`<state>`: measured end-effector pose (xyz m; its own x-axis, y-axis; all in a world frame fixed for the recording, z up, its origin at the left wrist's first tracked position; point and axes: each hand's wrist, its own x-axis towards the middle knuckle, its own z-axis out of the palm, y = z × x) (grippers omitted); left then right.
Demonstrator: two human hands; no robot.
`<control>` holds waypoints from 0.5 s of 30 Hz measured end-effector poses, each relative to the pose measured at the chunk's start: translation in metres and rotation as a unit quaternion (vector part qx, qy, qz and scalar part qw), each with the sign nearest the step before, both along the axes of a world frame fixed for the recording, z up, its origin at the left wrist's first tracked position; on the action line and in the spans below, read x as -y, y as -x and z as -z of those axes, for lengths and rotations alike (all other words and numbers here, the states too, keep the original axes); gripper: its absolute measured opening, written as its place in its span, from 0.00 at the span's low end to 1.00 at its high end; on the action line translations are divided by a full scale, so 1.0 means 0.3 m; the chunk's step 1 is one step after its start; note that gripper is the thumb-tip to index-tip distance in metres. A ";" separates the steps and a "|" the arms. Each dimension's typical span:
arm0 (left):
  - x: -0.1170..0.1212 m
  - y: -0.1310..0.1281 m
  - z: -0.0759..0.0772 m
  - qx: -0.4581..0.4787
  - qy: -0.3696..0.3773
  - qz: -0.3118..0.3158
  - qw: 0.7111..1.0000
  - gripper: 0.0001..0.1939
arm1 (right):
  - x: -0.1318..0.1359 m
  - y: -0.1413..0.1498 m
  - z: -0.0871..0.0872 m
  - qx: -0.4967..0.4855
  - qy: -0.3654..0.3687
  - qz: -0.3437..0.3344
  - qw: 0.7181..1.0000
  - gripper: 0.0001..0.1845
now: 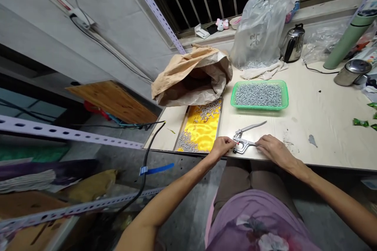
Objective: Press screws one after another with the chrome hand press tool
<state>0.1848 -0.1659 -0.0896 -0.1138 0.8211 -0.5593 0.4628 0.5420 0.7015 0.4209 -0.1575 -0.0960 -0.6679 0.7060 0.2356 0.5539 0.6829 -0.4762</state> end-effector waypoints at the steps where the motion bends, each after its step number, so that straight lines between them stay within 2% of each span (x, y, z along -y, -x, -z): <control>1: -0.003 -0.004 0.007 -0.006 0.004 -0.001 1.000 0.10 | 0.002 0.002 0.004 0.000 -0.002 0.000 1.000 0.13; 10: -0.012 0.001 0.051 -0.073 0.026 0.038 0.996 0.18 | 0.011 0.011 0.041 0.004 0.017 0.001 1.000 0.12; 15: -0.025 0.012 0.059 -0.063 0.044 0.076 0.994 0.19 | 0.008 0.015 0.067 0.006 0.023 0.018 1.000 0.11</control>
<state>0.1812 -0.1584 -0.1074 -0.0663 0.7824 -0.6192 0.6250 0.5163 0.5855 0.4164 -0.1598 -0.1160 -0.6447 0.7392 0.1949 0.5830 0.6404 -0.5000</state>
